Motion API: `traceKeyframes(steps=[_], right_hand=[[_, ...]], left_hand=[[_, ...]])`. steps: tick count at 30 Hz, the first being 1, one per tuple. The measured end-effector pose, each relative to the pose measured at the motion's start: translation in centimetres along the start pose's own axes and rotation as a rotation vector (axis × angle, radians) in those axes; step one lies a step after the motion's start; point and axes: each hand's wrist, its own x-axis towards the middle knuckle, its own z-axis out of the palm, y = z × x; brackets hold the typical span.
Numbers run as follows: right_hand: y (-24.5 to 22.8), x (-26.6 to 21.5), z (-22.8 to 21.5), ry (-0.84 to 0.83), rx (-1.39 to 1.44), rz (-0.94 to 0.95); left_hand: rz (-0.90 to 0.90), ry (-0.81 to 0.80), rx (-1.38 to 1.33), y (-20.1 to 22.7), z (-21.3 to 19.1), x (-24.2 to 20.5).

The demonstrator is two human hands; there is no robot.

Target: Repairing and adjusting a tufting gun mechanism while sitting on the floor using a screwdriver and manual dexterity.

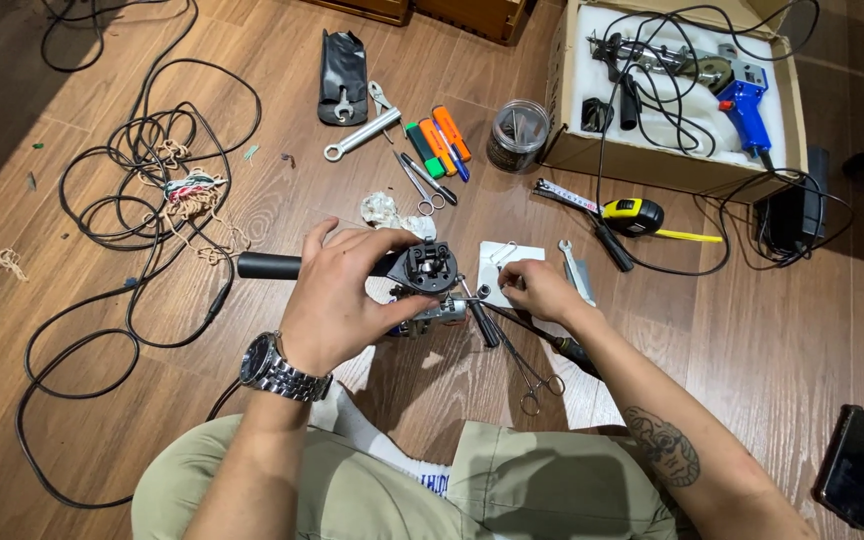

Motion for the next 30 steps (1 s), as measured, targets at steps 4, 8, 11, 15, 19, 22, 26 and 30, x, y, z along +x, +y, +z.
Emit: traceKeyframes(steps=[4,8,11,15,19,22,26,30], right_hand=[[-0.4,-0.3,-0.3,0.037,0.013,0.005],[-2.8,-1.4,-2.5,0.205,0.116,0.042],[-7.0,-3.6,-5.7,0.353,0.205,0.015],[-11.9,-6.2,-9.4,0.513,0.391,-0.126],[-15.0,-8.3,-10.5,0.514,0.647,-0.201],[-17.4,-9.6,-10.3,0.493,0.716,-0.291],[-20.1,-10.6,-9.8,0.426,0.764,-0.318],[-22.0,-11.2,-10.5,0.441,0.612,-0.360]], left_hand=[[0.020,0.024,-0.022,0.6,-0.3,-0.1],[0.034,0.044,-0.052,0.6,-0.4,-0.2],[0.047,0.055,-0.055,0.4,-0.3,-0.2],[0.058,0.057,-0.041,0.2,-0.5,-0.4],[0.057,0.064,-0.048,0.0,-0.6,-0.4],[0.068,0.072,-0.048,0.0,-0.6,-0.4],[0.061,0.065,-0.035,0.0,-0.9,-0.6],[0.054,0.061,-0.035,-0.2,-1.1,-0.6]])
